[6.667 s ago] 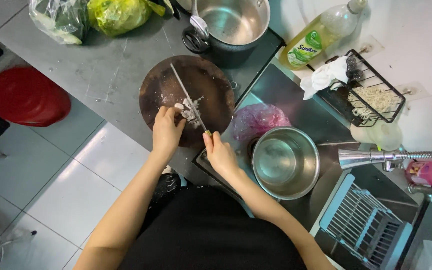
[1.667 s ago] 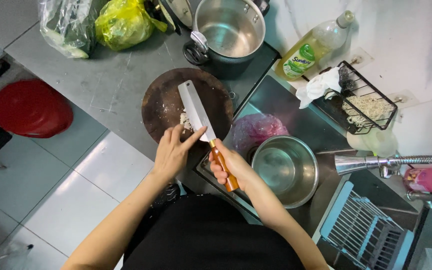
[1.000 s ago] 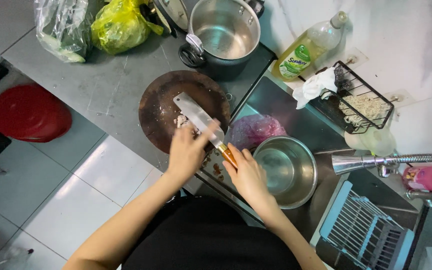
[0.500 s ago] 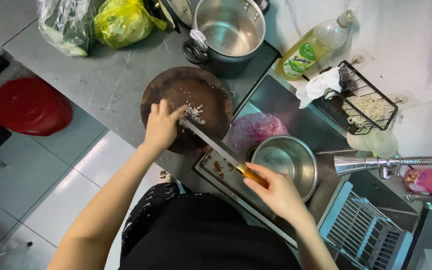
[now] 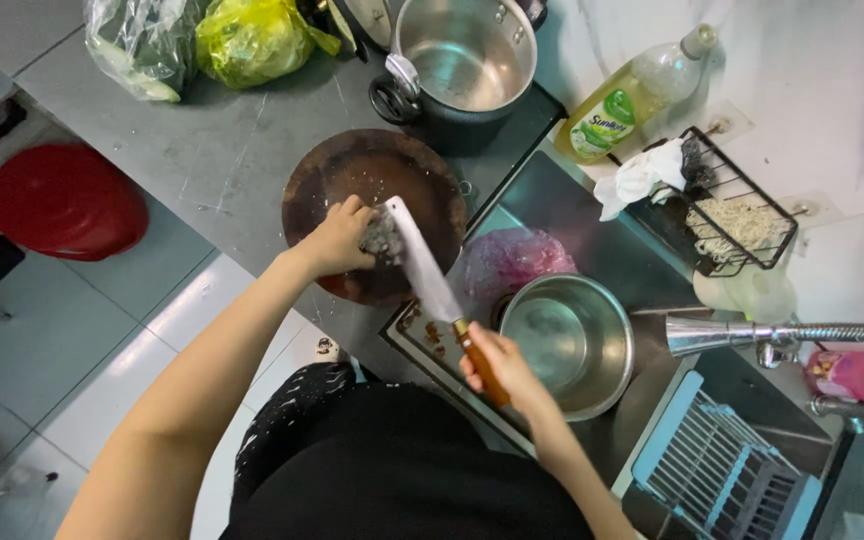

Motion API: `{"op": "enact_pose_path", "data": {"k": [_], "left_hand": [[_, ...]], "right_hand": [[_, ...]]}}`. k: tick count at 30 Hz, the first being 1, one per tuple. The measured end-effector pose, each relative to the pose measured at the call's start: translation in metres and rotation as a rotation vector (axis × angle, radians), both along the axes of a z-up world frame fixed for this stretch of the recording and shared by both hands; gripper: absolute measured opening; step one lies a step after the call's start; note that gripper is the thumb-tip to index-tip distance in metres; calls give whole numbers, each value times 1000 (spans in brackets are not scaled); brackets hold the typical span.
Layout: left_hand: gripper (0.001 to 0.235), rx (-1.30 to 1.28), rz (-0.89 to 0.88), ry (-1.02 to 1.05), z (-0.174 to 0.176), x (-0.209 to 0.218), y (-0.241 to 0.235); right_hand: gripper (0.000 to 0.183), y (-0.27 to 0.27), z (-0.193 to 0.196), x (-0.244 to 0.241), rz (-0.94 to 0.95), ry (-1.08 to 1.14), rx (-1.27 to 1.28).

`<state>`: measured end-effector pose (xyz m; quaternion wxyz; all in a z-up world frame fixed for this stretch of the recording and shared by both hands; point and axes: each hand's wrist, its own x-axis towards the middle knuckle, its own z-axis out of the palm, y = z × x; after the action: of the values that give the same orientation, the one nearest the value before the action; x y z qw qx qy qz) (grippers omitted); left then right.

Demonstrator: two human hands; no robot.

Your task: Peeling and finely chopping shallots on a wooden cutting board in a kitchen.

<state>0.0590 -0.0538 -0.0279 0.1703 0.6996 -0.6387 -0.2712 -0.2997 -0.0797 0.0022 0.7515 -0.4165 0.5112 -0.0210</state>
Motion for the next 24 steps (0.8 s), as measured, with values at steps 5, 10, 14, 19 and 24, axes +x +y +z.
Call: {"op": "enact_pose_path", "data": {"k": [5, 10, 14, 19, 24], "left_hand": [[82, -19, 194, 39, -11, -11, 5], [61, -73, 388, 142, -34, -19, 2], [52, -122, 356, 147, -4, -18, -1], [49, -230, 310, 245, 85, -11, -50], [57, -562, 141, 332, 124, 22, -164]], "right_hand": [[42, 20, -4, 20, 33, -85, 37], [46, 25, -25, 31, -8, -149, 89], [52, 22, 3, 37, -37, -220, 140], [52, -14, 75, 38, -132, -279, 94], [42, -95, 130, 58, -3, -159, -507]]}}
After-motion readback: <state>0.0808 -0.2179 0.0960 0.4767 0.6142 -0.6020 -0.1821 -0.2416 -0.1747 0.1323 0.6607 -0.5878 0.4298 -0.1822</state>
